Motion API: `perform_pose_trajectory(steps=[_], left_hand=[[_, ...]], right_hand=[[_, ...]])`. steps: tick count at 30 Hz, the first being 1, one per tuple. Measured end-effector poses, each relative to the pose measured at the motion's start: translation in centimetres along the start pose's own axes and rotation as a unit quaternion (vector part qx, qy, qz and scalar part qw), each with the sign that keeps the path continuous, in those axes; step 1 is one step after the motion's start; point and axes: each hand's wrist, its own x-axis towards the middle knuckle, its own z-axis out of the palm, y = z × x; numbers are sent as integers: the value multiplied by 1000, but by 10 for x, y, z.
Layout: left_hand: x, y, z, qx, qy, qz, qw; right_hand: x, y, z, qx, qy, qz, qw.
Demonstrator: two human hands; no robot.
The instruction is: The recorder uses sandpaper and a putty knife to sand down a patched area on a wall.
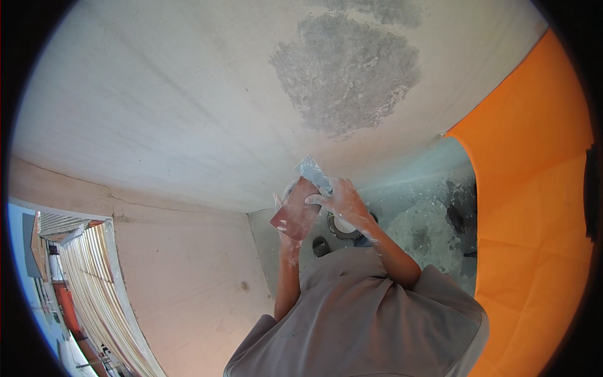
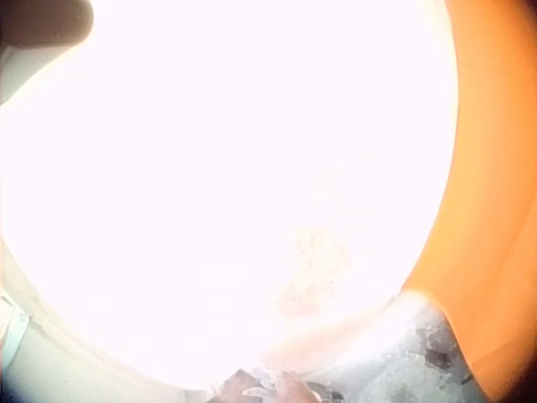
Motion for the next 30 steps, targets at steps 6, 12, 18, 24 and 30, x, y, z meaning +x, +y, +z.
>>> perform_pose_trajectory(steps=[6, 12, 18, 24, 30], left_hand=[[-12, 9, 43, 124, -107, 21, 986], [-4, 5, 51, 126, -104, 37, 986], [13, -10, 81, -39, -7, 115, 993], [29, 4, 79, -7, -81, 92, 992], [27, 2, 99, 68, -109, 163, 978]], right_hand=[[-4, -12, -16, -28, -24, 36, 999], [-11, -16, -6, -27, 18, 35, 999], [-29, -13, 16, 173, 202, -32, 963], [-38, -22, -2, 118, 120, -139, 976], [-36, -35, -5, 103, 60, -133, 984]])
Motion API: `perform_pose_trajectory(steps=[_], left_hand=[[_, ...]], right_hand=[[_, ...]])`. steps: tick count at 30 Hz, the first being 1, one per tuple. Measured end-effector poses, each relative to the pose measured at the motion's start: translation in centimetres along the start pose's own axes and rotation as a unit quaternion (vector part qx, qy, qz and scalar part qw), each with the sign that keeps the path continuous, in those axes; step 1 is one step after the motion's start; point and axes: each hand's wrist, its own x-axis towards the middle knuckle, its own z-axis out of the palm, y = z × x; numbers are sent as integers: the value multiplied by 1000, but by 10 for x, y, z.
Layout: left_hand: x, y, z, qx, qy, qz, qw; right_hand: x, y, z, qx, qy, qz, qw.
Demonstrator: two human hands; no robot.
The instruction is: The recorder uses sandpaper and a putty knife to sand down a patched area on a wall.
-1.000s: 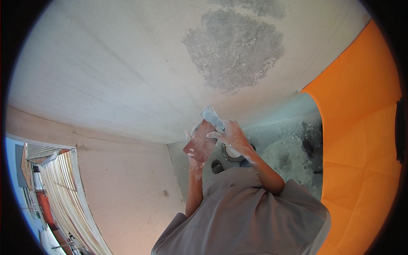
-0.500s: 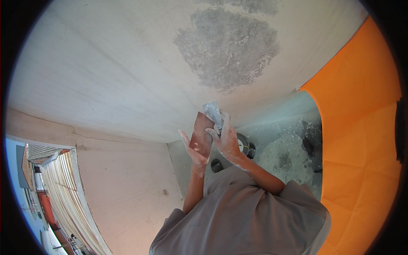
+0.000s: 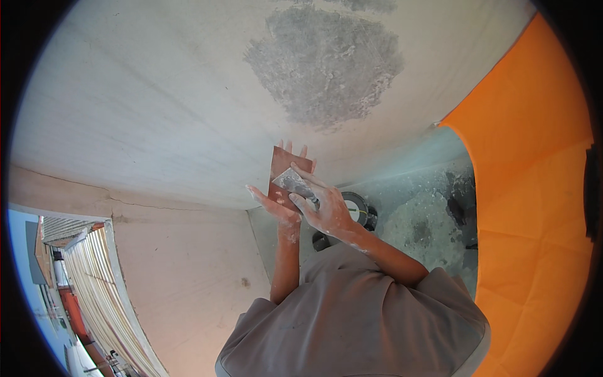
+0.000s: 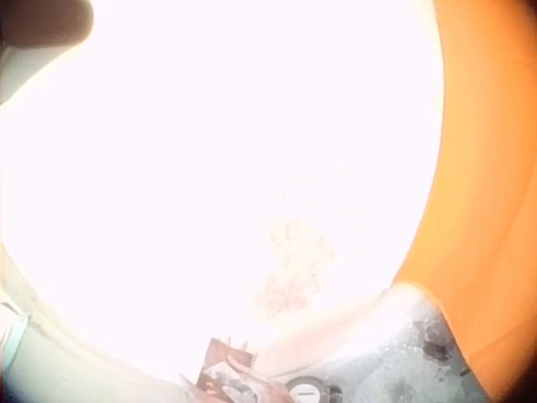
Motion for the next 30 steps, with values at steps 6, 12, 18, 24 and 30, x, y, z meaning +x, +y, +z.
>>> perform_pose_trajectory(steps=[6, 12, 18, 24, 30], left_hand=[[-3, 2, 4, 30, 134, 162, 977], [-7, 18, -1, 14, 76, 134, 988], [-8, 30, 3, 45, 194, 134, 971], [-5, 10, -46, 69, 265, 79, 958], [-23, 20, -91, 294, 159, 38, 942]], right_hand=[[-6, -9, 21, 50, 16, 7, 999], [1, -29, 12, -53, -77, -19, 995], [1, -22, 27, -66, -97, -80, 990], [-11, 7, 19, 80, 107, 27, 991], [-4, 149, -27, 79, 122, 224, 964]])
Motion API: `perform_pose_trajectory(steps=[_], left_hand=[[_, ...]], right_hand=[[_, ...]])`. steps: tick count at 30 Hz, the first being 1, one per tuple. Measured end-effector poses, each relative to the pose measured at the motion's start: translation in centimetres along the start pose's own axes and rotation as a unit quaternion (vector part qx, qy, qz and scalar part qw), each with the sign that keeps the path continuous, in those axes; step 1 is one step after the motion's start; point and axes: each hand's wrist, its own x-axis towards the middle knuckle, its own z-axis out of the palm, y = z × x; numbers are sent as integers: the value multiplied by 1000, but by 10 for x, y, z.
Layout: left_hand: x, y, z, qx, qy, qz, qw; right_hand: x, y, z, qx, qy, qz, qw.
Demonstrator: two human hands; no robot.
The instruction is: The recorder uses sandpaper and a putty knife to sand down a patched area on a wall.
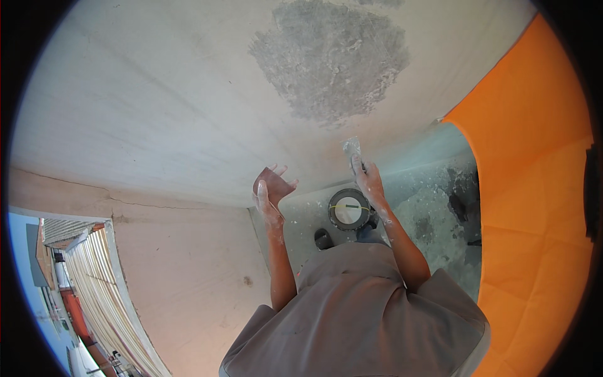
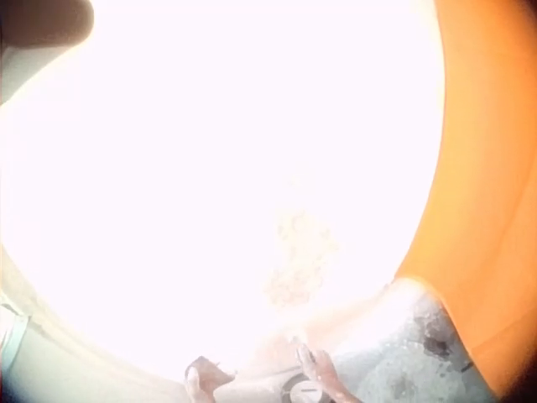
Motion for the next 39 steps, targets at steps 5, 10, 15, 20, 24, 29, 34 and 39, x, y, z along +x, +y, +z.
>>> perform_pose_trajectory(steps=[5, 10, 15, 20, 24, 29, 34, 39], left_hand=[[27, 6, 34, 103, -99, 38, 989], [29, 1, 58, 49, -125, 17, 991], [14, -11, 54, 63, -87, -32, 994], [15, -19, 47, 93, -84, -87, 988], [12, -29, 57, 120, -72, -134, 981], [9, -33, 71, 147, -87, -125, 977], [6, -13, 51, 154, -55, -123, 979], [3, -10, 29, 140, 21, -132, 981]], right_hand=[[63, 31, 23, -13, 120, 3, 993], [67, 35, 69, 28, 248, -61, 966], [68, 32, 69, -4, 229, -14, 973], [69, 15, 35, -171, 267, -119, 941], [68, 10, 27, -226, 212, -104, 945], [71, 32, 67, -21, 189, -8, 982], [67, 33, 84, 191, 119, 112, 968], [75, 32, 72, 108, 212, -30, 971]])
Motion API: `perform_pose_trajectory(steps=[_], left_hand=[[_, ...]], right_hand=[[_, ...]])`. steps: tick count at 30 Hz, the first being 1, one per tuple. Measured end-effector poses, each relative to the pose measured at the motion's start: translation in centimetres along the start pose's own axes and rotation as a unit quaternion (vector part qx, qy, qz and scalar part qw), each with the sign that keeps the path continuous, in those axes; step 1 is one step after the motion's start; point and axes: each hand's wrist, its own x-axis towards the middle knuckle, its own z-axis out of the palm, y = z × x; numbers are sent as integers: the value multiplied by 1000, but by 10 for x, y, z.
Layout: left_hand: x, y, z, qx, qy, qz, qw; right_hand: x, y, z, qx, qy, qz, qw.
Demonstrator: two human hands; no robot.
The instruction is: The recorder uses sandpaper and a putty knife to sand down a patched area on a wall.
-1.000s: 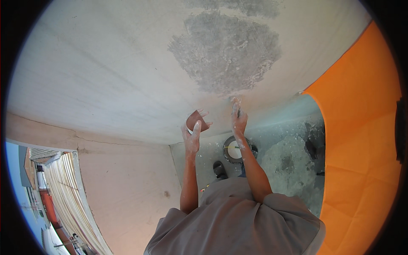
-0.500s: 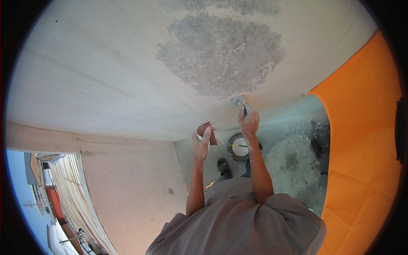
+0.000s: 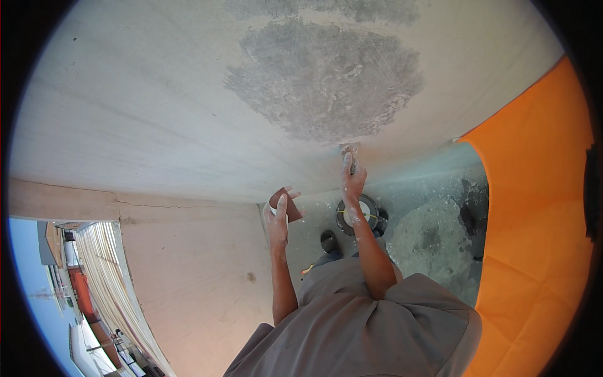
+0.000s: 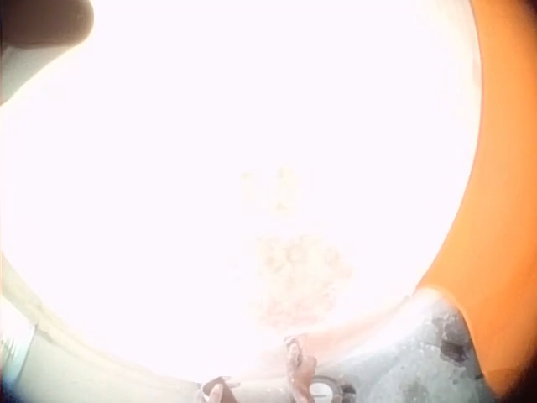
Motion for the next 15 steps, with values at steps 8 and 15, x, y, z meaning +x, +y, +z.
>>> perform_pose_trajectory(steps=[8, 15], left_hand=[[0, -16, 1, 15, -9, -41, 999], [1, -1, 12, 37, -68, -29, 997]], right_hand=[[18, -44, -38, -334, -23, -118, 935], [1, -7, -3, -39, -39, 43, 998]])
